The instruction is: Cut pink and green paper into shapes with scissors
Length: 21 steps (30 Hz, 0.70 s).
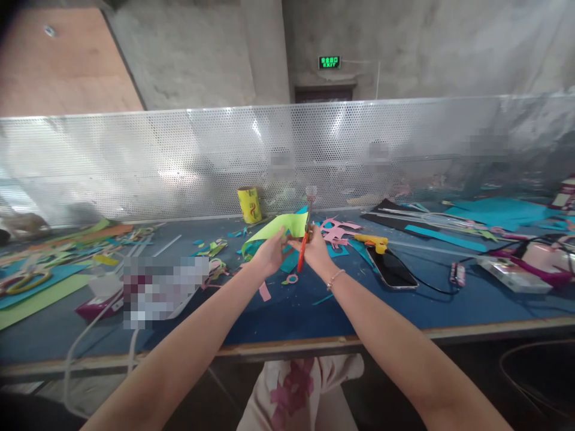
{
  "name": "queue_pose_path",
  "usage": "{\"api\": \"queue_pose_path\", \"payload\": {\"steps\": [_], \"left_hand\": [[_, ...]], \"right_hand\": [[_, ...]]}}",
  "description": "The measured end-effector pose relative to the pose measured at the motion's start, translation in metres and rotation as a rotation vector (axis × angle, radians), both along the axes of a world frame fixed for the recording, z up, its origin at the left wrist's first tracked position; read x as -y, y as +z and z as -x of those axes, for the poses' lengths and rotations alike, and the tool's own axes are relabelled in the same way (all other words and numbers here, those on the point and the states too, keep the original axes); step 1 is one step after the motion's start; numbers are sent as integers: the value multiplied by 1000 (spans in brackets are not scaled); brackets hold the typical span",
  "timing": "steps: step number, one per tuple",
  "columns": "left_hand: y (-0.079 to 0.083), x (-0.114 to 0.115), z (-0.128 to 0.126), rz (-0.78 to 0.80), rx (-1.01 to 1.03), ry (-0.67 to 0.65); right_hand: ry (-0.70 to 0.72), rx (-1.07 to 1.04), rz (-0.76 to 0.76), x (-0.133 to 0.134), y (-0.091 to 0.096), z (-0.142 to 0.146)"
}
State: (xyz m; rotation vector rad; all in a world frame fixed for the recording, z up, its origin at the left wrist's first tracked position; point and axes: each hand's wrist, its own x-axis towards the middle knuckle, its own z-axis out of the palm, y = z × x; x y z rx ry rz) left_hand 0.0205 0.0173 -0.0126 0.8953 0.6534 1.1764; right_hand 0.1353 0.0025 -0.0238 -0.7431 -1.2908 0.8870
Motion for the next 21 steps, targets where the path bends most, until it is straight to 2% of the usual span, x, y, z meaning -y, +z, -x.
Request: {"api": "queue_pose_path", "payload": {"steps": [8,12,14,18,21], "left_hand": [[1,12,-8,-6,45,-220],[1,10,-6,-35,77,-227],[3,6,-2,-41,122,-168],[6,-7,8,-48,208,128],[6,-16,13,-84,232,271]], "right_hand": [[-118,-1,-46,4,0,6],[-167,51,-57,4,3,4],[-174,46,-42,4,6,1],[-221,13,-5,-2,8,-10],[-213,52,22,-8,5,-17]]}}
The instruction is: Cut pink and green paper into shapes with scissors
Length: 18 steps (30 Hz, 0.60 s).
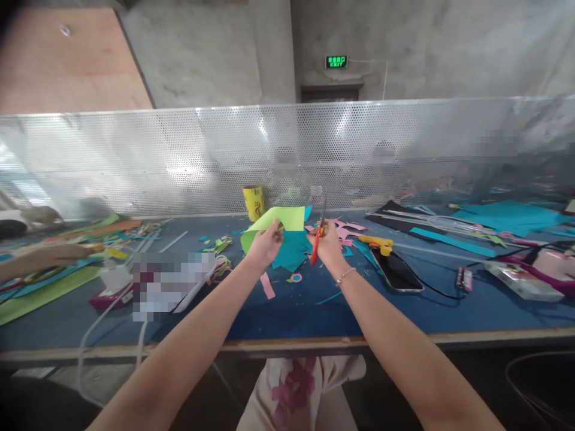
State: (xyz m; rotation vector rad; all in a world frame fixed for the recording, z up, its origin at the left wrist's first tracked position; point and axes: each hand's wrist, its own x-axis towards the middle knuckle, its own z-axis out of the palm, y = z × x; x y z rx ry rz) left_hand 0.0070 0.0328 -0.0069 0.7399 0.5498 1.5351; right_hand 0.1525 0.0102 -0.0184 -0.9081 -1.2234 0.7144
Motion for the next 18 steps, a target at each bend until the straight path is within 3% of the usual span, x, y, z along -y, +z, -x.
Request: {"api": "queue_pose_path", "payload": {"steps": [9,18], "left_hand": [[4,0,3,-41,169,179],[26,11,14,-8,377,53]], "right_hand": [[114,257,92,2,-14,9],[230,359,134,19,-9,18]]}}
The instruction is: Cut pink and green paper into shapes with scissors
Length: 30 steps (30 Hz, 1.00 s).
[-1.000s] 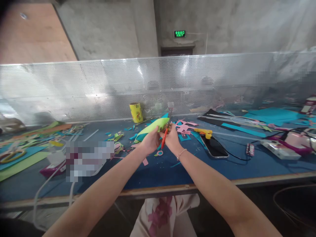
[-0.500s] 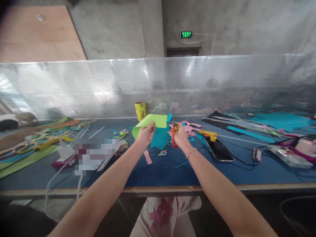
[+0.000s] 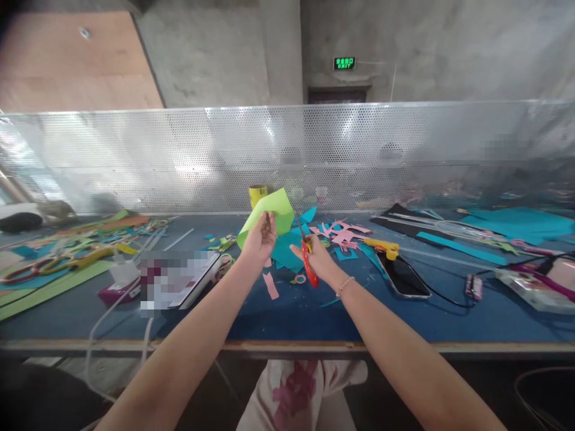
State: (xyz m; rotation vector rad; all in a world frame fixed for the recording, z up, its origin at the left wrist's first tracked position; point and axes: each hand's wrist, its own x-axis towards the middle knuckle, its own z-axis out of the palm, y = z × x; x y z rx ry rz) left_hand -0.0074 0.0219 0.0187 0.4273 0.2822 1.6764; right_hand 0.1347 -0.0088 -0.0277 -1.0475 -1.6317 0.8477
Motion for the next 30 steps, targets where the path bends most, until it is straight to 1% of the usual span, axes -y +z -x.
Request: {"api": "queue_pose_path", "payload": {"steps": [3,5,9,13,16,22,27,30], "left_hand": [[-4,0,-2,8,-58,1],[-8,-1,-5,14,-106,7],[-13,-1,-11,38,-156,31],[-14,1,-16,58,-164,64],[-13,3,-18,59,-179,63],[-14,4,-19,39,-182,66],[-14,2,-18,28,-175,72],[-13,3,-19,43,-189,72]], "right_hand": [[51,119,-2,6,1,3],[60,154,1,7,1,5],[60,121,-17,7,-1,7],[26,79,-69,3,-4,9],[17,52,-74,2,-5,10],[14,-21,-42,9,1,13],[44,-25,45,17,8,15],[55,-38,30,18,9,15]]}}
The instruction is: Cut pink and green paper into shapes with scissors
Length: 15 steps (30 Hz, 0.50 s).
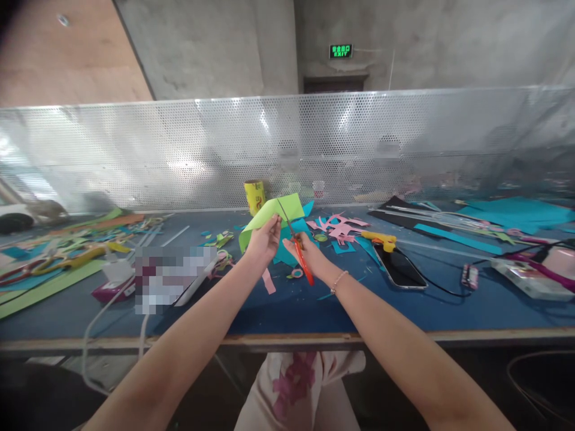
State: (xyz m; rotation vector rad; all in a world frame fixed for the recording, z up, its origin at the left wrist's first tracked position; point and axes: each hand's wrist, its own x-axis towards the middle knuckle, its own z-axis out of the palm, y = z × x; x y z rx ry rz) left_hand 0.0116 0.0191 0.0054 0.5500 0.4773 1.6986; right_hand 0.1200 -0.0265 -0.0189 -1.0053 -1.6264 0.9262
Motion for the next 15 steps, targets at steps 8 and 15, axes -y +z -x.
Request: {"api": "queue_pose_path", "payload": {"steps": [8,15], "left_hand": [[-1,2,-2,-3,-14,-35],[0,7,-3,29,-6,-77]], "right_hand": [[11,-34,-14,-9,-9,0],[69,-128,64,-5,-8,2]]}}
